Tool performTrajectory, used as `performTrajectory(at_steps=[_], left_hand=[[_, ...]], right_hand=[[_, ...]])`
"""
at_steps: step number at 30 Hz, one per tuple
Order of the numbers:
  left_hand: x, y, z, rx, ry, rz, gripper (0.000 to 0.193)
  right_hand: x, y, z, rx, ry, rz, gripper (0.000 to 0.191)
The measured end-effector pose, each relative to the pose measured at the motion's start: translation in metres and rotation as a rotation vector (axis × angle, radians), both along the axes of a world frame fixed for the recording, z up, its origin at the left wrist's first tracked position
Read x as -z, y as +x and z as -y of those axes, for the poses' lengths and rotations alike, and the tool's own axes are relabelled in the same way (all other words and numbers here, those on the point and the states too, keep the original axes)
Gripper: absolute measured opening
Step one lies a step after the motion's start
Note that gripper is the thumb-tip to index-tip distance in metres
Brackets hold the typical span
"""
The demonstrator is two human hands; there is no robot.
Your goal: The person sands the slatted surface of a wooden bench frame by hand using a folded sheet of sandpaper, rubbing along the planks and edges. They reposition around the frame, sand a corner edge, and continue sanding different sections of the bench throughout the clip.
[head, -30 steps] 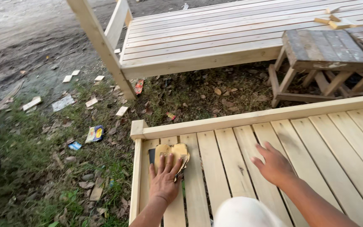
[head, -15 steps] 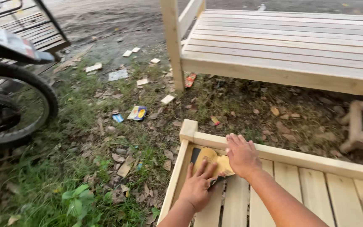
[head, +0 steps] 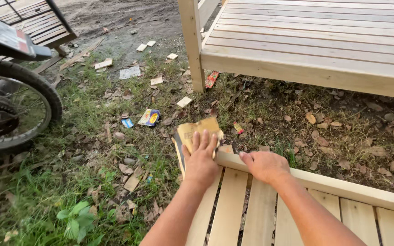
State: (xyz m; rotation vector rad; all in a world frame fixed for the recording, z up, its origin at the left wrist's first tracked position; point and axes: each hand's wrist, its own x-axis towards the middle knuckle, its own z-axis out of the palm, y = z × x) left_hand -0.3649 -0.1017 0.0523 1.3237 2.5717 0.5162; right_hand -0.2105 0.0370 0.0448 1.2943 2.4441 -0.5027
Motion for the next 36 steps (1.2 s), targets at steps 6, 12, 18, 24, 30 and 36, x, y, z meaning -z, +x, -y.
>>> performTrajectory(at_steps=[6, 12, 18, 24, 30, 36], left_hand=[[0.014, -0.009, -0.022, -0.044, -0.022, 0.121, 0.041], [0.022, 0.023, 0.009, -0.01, 0.069, 0.039, 0.052], [0.002, -0.036, -0.061, -0.144, -0.246, 0.254, 0.048], [0.018, -0.002, -0.013, -0.002, 0.027, -0.041, 0.066], [0.034, -0.015, -0.029, -0.076, 0.068, -0.004, 0.046], [0.04, -0.103, -0.051, -0.349, 0.363, 1.086, 0.051]], right_hand=[[-0.01, 0.001, 0.006, 0.018, 0.01, -0.001, 0.068], [-0.012, 0.002, 0.012, 0.034, 0.04, -0.05, 0.066], [-0.013, 0.002, 0.013, 0.029, 0.051, -0.013, 0.065], [-0.019, 0.0, 0.015, 0.034, 0.055, -0.009, 0.064], [-0.017, 0.003, 0.017, -0.033, 0.08, -0.017, 0.066], [-0.024, -0.019, 0.025, -0.088, 0.029, -0.039, 0.057]])
